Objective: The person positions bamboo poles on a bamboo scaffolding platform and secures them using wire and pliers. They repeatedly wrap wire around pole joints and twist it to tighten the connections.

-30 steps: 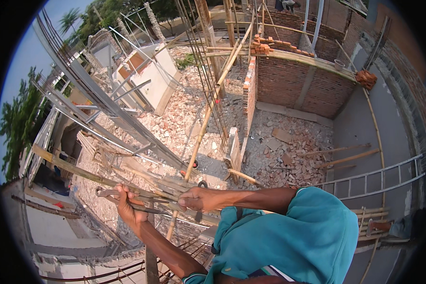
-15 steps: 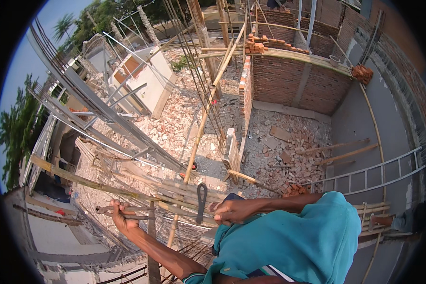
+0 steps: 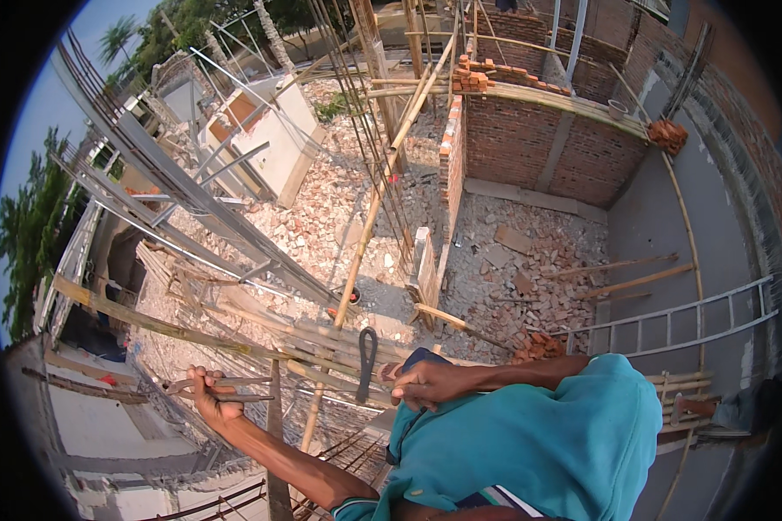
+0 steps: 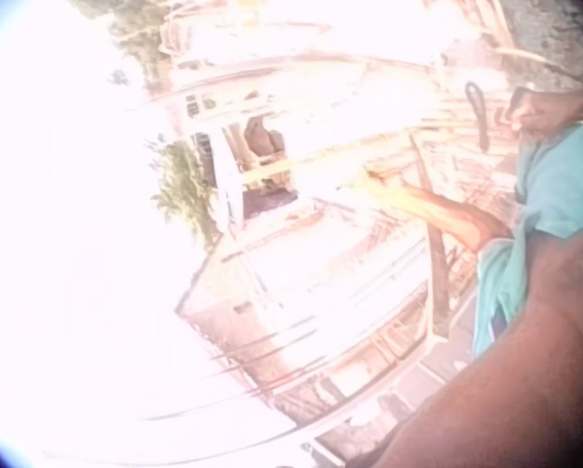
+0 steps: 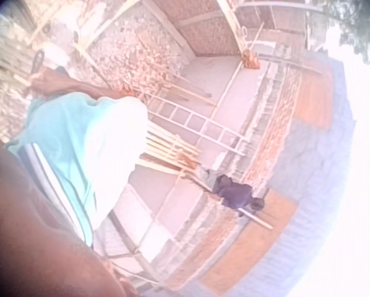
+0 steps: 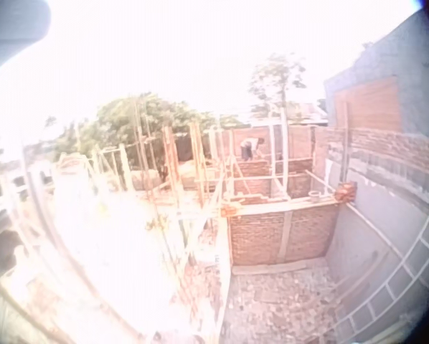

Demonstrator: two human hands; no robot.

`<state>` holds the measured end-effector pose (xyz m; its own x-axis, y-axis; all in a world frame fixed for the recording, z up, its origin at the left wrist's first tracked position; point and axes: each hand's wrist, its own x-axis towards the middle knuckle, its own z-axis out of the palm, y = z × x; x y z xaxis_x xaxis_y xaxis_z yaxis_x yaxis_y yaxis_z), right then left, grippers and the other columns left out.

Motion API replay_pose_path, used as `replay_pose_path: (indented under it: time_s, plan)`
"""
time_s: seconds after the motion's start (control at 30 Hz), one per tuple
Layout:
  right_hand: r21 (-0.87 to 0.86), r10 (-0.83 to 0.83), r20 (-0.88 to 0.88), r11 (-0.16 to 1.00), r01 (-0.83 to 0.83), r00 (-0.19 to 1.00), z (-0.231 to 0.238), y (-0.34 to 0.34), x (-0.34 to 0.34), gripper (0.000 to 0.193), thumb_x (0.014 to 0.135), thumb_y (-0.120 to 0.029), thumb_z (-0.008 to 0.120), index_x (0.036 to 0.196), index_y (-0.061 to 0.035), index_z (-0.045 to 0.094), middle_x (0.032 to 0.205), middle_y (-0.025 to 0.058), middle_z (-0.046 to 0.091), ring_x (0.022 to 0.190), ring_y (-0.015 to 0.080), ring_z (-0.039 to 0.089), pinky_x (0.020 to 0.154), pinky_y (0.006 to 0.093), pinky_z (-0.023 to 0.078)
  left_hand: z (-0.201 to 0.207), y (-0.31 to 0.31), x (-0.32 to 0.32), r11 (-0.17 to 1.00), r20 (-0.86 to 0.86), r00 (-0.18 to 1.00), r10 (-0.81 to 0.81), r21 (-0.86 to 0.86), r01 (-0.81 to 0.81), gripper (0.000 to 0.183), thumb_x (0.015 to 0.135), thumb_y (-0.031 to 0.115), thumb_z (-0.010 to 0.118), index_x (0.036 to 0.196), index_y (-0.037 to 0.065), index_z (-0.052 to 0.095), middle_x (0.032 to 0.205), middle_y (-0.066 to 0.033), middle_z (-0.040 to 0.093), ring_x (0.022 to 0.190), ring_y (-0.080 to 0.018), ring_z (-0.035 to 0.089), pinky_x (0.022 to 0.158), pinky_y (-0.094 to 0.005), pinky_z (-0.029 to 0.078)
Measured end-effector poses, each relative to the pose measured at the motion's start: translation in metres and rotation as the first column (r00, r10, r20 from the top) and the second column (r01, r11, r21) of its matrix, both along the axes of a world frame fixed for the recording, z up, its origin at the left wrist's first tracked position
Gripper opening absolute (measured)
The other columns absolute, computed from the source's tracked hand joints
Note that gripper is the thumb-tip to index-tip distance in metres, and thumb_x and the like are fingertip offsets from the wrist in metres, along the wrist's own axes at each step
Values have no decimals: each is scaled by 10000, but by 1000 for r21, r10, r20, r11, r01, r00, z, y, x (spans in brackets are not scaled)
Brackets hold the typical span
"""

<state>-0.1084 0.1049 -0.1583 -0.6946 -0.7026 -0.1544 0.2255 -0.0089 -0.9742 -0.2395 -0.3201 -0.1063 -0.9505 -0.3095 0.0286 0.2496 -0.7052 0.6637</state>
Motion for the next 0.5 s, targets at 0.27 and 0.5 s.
replay_pose_path:
  time_s: [0.27, 0.5]
  plan:
    - [146, -103, 118, 986, 86, 988, -25, 3, -9, 450, 1077, -404, 554, 1093, 14, 718, 733, 62, 664, 634, 126, 646, 572, 287, 533, 5, 6, -7, 995, 50, 995, 83, -53, -80, 216, 958, 76, 725, 1128, -19, 632, 888, -95, 681, 681, -142, 599, 626, -328, 537]
    - [169, -86, 416, 986, 16, 905, -33, 0, -32, 375, 1031, -339, 654, 1125, 13, 743, 772, 50, 703, 656, 130, 636, 627, 297, 532, -7, 8, -10, 971, 37, 976, 216, -107, -211, 170, 950, 72, 730, 1070, -28, 662, 886, -141, 702, 676, -156, 637, 589, -333, 593]
